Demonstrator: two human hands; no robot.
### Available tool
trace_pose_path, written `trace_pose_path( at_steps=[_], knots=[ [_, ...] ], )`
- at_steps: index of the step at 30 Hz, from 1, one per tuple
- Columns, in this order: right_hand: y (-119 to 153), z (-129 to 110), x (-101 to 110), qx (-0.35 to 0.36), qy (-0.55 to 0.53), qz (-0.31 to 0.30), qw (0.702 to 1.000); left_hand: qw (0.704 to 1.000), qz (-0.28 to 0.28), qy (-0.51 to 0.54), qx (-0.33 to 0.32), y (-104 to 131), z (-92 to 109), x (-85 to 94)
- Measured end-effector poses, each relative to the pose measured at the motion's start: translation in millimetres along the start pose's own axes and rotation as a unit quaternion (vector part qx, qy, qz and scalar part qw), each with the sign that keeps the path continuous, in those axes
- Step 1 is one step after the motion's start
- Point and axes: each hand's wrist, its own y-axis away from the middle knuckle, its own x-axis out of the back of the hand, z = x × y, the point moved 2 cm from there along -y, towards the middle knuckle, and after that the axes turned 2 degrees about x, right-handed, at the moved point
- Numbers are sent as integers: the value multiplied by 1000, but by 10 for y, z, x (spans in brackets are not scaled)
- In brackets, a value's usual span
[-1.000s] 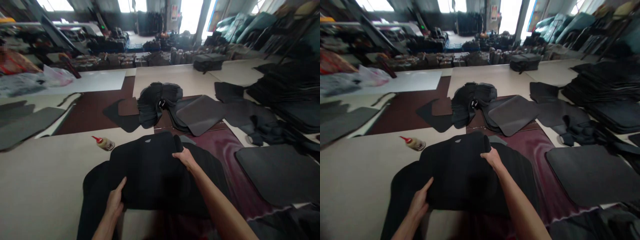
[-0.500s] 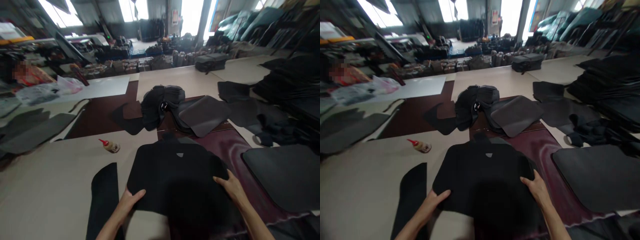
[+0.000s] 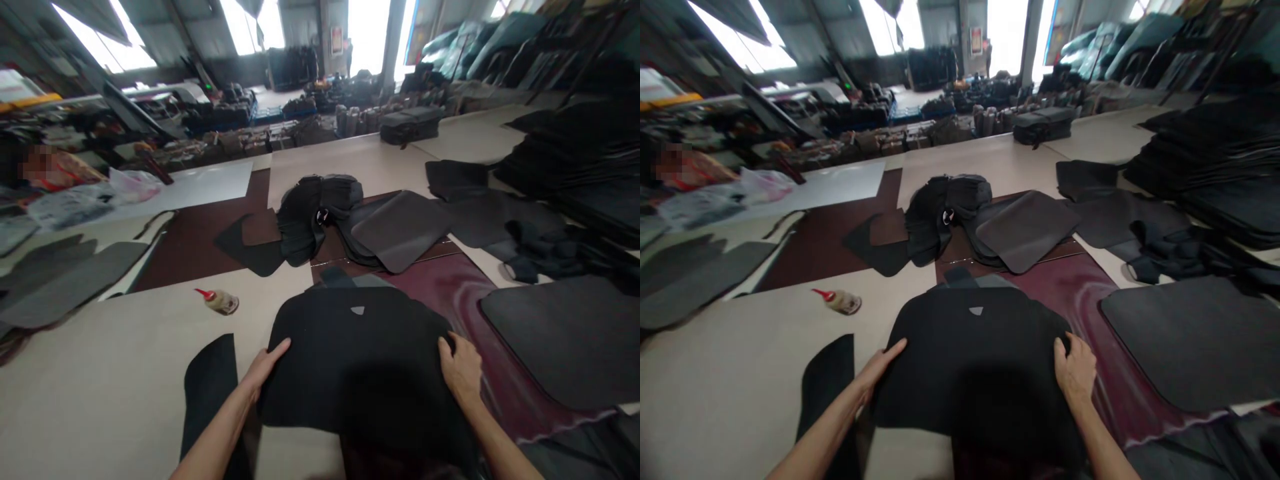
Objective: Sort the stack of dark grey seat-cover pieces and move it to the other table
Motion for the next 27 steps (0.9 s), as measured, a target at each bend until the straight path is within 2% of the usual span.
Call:
trace_pose_path(
  at_steps=[5, 8, 10, 12, 15, 17, 22, 25, 27],
  knots=[
    [-71, 128, 10, 1, 20, 15, 1000, 987, 65, -123, -77, 107, -74, -105],
    [-112, 215, -1, 13, 26, 19, 999, 986, 71, -112, -104, 133, -121, -121],
    [-139, 259, -12, 24, 27, 17, 999, 994, 54, -42, -84, 137, -130, -145],
    [-167, 293, -21, 36, 26, 15, 999, 998, 7, 52, -37, 137, -125, -175],
    [-205, 336, -23, 60, 20, 9, 998, 984, -63, 164, 38, 146, -103, -193],
    [-217, 361, -14, 75, 16, 6, 997, 976, -87, 188, 60, 149, -93, -183],
    [-209, 393, 28, 88, -1, 7, 996, 973, -150, 158, 77, 123, -87, -192],
    [-232, 420, 49, 78, -12, -5, 997, 985, -133, 101, 41, 111, -35, -219],
    [-260, 479, 53, 66, -8, -20, 998, 995, -95, 19, -7, 147, 22, -248]
  ],
)
